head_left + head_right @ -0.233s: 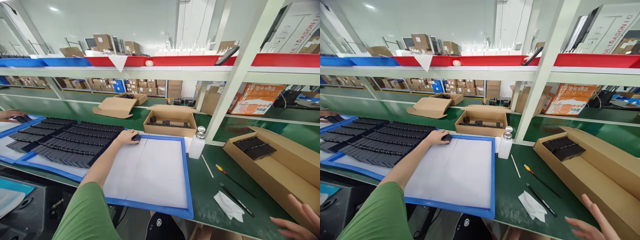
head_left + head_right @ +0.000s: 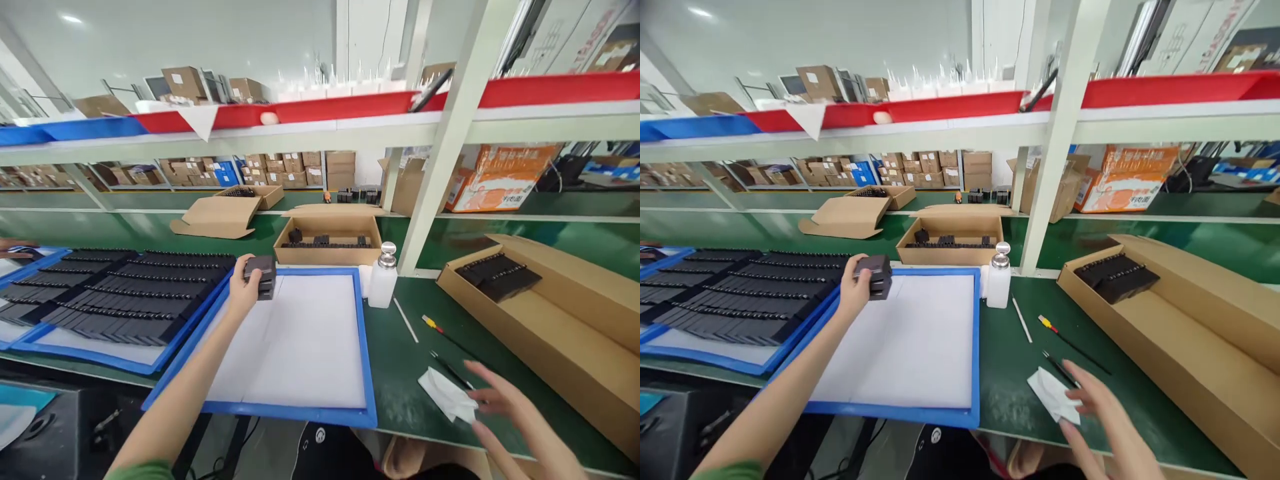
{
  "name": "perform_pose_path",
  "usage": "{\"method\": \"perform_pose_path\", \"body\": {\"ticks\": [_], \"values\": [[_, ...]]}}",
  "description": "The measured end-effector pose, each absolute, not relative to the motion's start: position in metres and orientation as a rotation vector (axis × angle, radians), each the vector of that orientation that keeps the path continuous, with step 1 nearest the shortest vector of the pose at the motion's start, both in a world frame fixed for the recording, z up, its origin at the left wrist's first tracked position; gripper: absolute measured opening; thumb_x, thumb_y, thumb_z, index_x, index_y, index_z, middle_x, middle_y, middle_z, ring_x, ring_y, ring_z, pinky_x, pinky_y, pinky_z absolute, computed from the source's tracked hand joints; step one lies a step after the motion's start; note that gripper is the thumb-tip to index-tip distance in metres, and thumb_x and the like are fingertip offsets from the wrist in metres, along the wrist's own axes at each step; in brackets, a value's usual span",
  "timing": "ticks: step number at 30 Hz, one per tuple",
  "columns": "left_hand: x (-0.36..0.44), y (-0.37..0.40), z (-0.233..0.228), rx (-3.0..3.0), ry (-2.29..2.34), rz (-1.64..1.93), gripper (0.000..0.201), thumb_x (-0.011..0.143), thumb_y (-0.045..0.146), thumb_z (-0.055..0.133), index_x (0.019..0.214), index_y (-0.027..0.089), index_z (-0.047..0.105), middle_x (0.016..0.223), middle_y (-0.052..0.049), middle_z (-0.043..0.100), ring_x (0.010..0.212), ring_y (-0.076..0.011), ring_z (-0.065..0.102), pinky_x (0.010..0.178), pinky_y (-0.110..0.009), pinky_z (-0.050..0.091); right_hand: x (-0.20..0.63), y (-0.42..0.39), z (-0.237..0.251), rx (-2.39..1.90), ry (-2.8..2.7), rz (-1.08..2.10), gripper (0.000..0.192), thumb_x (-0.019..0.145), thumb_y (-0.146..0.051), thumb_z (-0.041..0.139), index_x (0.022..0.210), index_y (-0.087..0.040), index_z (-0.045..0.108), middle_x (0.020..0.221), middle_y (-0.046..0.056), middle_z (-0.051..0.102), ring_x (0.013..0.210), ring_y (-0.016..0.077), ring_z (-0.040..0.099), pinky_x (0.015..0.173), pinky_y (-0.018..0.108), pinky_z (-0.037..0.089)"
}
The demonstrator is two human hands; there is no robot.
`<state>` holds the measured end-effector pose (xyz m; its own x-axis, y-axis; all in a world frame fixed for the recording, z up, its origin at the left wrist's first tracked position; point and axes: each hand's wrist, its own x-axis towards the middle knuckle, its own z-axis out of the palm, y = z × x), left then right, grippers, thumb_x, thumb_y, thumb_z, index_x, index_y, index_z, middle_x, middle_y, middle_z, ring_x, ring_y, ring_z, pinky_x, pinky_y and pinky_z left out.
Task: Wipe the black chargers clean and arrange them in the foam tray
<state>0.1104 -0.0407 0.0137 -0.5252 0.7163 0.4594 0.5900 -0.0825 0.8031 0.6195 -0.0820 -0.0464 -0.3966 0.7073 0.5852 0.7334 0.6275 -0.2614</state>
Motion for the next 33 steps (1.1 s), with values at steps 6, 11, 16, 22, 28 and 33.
{"method": "perform_pose_path", "body": {"ticks": [6, 11, 16, 22, 28, 33], "values": [[0.285, -0.113, -0.007, 0.794, 1.237, 1.677, 0.083, 0.078, 0.095, 0.018, 0.109, 0.024, 0.051, 0.075, -0.003, 0.064, 0.054, -0.0229, 0.066, 0.052, -0.038, 0.055, 0.599, -0.067, -0.09, -1.112, -2.425, -0.178, 0.035, 0.103, -0.038, 0.041, 0.12, -0.023, 0.067, 0.12, 0.01, 0.071, 0.101, 0.0268, 0.071, 0.084, 0.042, 0.06], [0.356, -0.119, -0.02, 0.537, 0.72, 1.455, 0.078, 0.072, 0.098, 0.035, 0.099, 0.026, 0.048, 0.069, 0.0, 0.062, 0.048, -0.0202, 0.061, 0.047, -0.033, 0.051, 0.605, -0.069, -0.099, -1.071, -2.405, -0.011, 0.032, 0.101, -0.027, 0.045, 0.125, -0.02, 0.065, 0.126, 0.011, 0.069, 0.103, 0.0285, 0.068, 0.09, 0.047, 0.055], [0.356, -0.098, -0.01, 0.962, 1.111, 1.331, 0.067, 0.075, 0.086, 0.057, 0.102, 0.025, 0.058, 0.083, -0.001, 0.065, 0.068, -0.0183, 0.061, 0.062, -0.029, 0.051, 0.606, -0.066, -0.095, -1.197, -2.202, 0.07, 0.03, 0.099, -0.016, 0.043, 0.107, -0.02, 0.071, 0.103, 0.01, 0.072, 0.089, 0.0226, 0.066, 0.077, 0.037, 0.057], [0.408, -0.075, -0.015, 2.326, 1.717, 0.366, 0.064, 0.078, 0.072, 0.068, 0.119, 0.023, 0.066, 0.088, -0.014, 0.067, 0.074, -0.0324, 0.068, 0.064, -0.043, 0.053, 0.63, -0.072, -0.067, -1.375, -1.779, 0.006, 0.018, 0.094, -0.015, 0.056, 0.099, -0.022, 0.072, 0.096, 0.008, 0.07, 0.086, 0.0189, 0.067, 0.061, 0.029, 0.051], [0.416, -0.094, -0.023, 2.571, 1.595, 0.538, 0.087, 0.079, 0.064, 0.073, 0.149, 0.024, 0.044, 0.143, -0.024, 0.054, 0.133, -0.0507, 0.05, 0.107, -0.07, 0.04, 0.633, -0.087, -0.053, -1.357, -1.564, 0.226, 0.015, 0.089, -0.012, 0.065, 0.096, -0.022, 0.074, 0.093, 0.006, 0.07, 0.08, 0.0174, 0.064, 0.057, 0.028, 0.047], [0.364, -0.112, -0.028, 2.005, 1.502, 0.891, 0.1, 0.08, 0.066, 0.071, 0.159, 0.034, 0.018, 0.158, -0.014, 0.041, 0.147, -0.0375, 0.038, 0.119, -0.06, 0.036, 0.625, -0.103, -0.062, -1.351, -1.278, 0.515, 0.013, 0.087, -0.012, 0.07, 0.095, -0.021, 0.074, 0.091, 0.006, 0.067, 0.081, 0.0182, 0.063, 0.057, 0.027, 0.047]]}}
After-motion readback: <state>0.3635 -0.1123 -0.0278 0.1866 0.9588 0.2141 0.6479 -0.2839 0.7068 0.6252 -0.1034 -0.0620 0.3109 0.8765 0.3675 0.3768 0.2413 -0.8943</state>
